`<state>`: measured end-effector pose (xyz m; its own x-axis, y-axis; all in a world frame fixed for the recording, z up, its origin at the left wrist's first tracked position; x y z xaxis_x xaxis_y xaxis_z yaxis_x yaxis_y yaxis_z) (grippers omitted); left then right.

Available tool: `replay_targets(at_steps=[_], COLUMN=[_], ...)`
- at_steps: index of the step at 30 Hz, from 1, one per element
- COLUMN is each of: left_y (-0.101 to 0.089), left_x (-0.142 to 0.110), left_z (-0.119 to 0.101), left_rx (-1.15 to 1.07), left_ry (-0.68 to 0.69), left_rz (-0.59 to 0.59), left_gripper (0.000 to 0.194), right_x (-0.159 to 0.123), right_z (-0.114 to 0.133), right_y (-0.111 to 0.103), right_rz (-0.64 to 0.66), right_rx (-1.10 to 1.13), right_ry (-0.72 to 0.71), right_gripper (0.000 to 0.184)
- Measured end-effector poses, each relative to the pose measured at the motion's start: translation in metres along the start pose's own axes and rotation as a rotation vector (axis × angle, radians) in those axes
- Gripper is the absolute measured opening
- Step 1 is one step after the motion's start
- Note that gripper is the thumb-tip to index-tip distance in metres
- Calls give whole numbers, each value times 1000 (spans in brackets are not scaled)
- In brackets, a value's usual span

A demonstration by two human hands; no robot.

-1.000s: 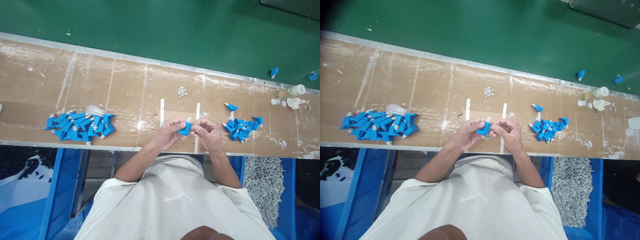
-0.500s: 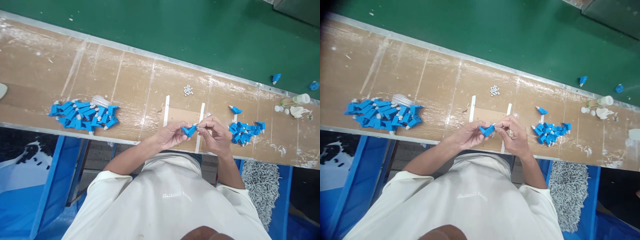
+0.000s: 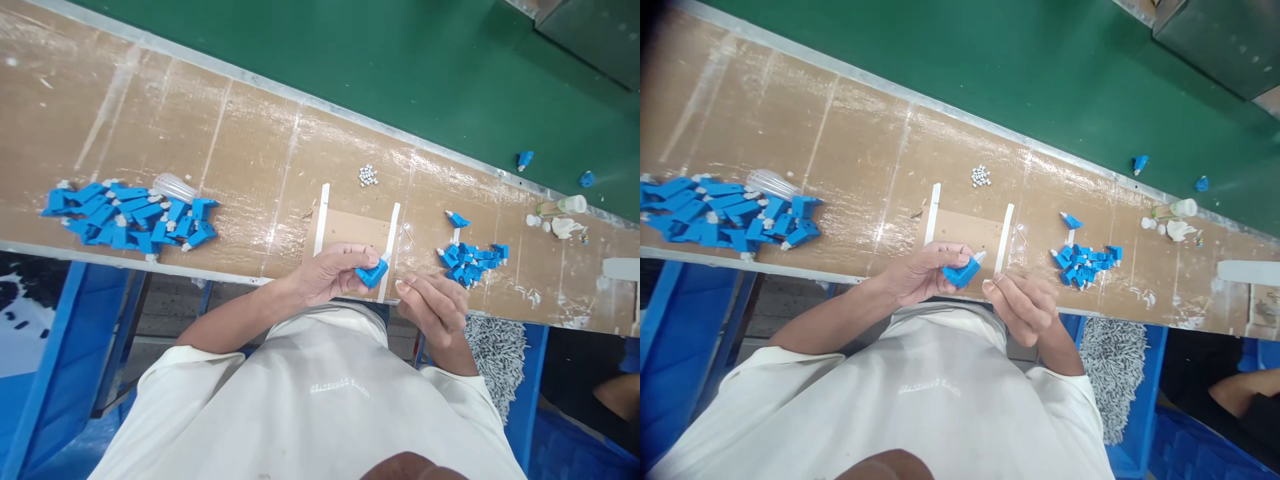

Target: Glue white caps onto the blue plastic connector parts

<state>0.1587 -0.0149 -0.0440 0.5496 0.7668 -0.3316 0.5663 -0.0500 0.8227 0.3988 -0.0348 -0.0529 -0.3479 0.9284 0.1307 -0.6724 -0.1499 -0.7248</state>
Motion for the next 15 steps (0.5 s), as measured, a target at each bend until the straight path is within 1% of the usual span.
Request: replay_targets(at_steps=[2,4,6,7,9,12,13,15], left_y=[1,2,2,2,2,3,3,3], left_x=[-1,0,0,0,0,0,0,-1], left_z=[1,2,3,4,4,4,4,5], left_rx=[6,2,-5,-7,-4,10,13,21], left_ry=[-21,-29,-36,-41,-56,-76,-81,-80], left_rz=[8,18,28,33,49,61,60,56], left_gripper=[24,24,25,25,26,26,27,30], right_x=[-1,5,12,14,18,17,16,15], right_z=[7,16,24,26,28,29,31,37], right_y=[-8,-15,-20,-22,-25,-27,-26,-22], right_rz=[-11,-40,-83,-98,-99,-63,-75,-186], right_rx=[-72,-133,-171,-189,-231,-296,-298,-239], right_ry=[-192,-384,-533,-578,-596,-558,-559,-552], right_gripper=[23,34,44,47,45,36,34,30])
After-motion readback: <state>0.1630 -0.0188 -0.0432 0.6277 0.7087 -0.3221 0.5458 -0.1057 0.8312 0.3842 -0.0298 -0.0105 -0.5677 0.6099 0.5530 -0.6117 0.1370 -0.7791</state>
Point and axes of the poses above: each hand's wrist, its own x-axis towards the middle knuckle, its own y-axis out of the palm, z = x × y, the point moved 2 cm from there along x, towards the middle knuckle, and after that the axes turned 10 degrees about y, right-handed, at the moved point
